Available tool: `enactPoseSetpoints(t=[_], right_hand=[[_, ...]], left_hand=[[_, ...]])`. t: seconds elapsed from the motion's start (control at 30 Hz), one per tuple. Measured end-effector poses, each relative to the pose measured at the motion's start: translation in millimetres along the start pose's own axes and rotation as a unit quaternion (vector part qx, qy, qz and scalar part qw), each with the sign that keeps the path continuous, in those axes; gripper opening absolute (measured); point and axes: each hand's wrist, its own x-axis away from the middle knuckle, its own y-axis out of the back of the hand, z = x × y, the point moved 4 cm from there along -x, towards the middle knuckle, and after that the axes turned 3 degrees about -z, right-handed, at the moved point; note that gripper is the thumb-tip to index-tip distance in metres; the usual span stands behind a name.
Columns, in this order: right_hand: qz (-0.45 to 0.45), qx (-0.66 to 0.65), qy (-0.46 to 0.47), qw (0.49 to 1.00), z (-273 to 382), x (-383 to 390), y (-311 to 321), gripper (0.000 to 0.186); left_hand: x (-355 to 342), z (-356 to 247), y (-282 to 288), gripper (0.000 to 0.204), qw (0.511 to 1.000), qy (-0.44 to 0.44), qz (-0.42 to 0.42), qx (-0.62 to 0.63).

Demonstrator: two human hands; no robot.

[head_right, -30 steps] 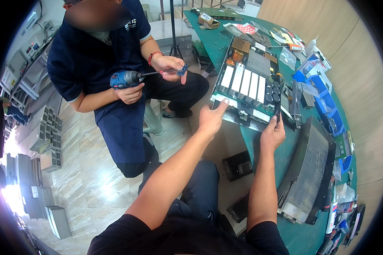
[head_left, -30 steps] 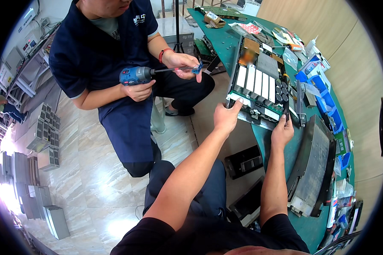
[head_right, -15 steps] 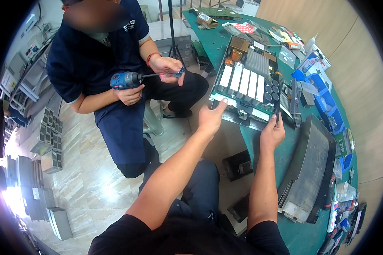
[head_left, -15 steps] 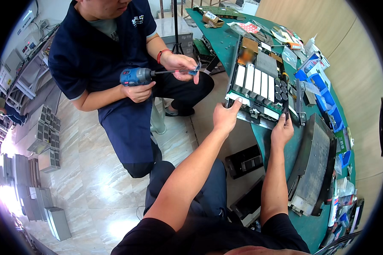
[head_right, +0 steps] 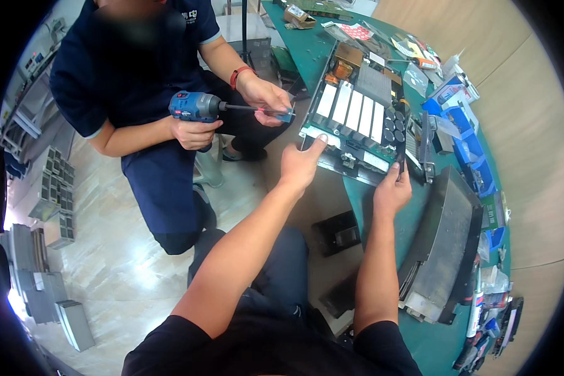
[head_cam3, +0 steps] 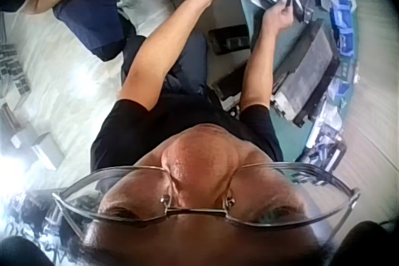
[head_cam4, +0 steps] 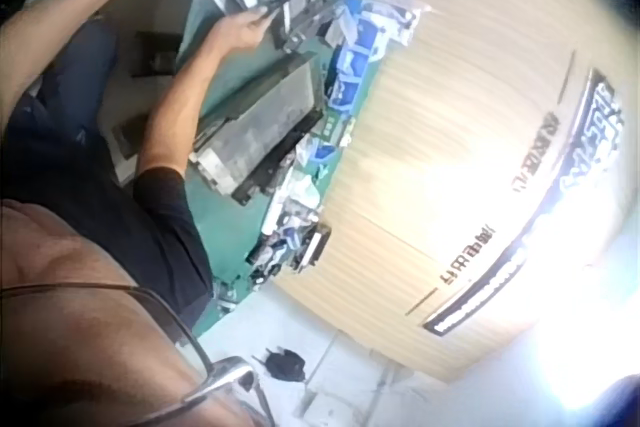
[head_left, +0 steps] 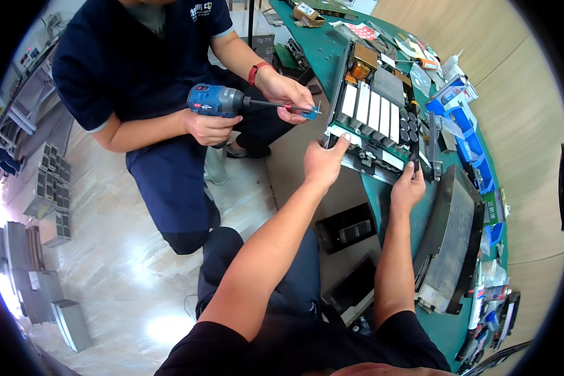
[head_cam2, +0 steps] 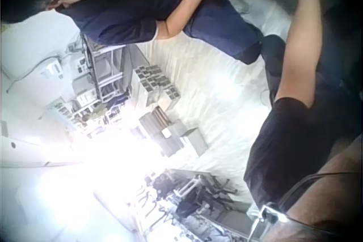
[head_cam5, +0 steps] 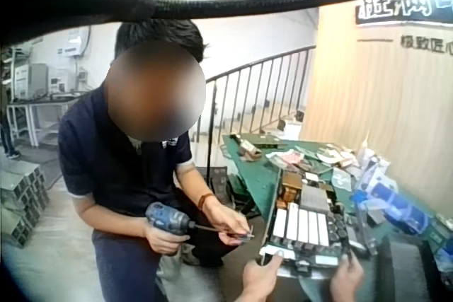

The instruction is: The person reaches into blue plastic bins to sort through small screws, then holds and positions an electronic circuit board assembly while another person uses a power drill to secure components.

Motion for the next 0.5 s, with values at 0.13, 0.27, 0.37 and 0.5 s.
enactPoseSetpoints(t=[0.13, 0.27, 0.37, 0.5], right_hand=[[0.005, -0.003, 0.021, 1.0, -2.8, -1.4, -2.6, 0.035], [0.016, -0.041, 0.03, 0.999, -10.3, -3.1, -2.3, 0.03], [0.017, -0.077, 0.053, 0.995, -7.8, -3.5, -5.0, 0.026], [0.022, -0.104, 0.036, 0.994, -1.2, 0.8, -5.6, 0.023]], left_hand=[[2.4, -2.1, 3.2, 0.069, 1.0, 0.016, -0.013, -0.007], [2.5, -0.2, 2.0, 0.07, 1.0, 0.026, -0.002, -0.013], [0.3, 1.7, 2.3, 0.072, 0.999, 0.024, 0.003, -0.021], [1.5, 0.0, 4.8, 0.074, 0.999, 0.036, 0.014, -0.028]])
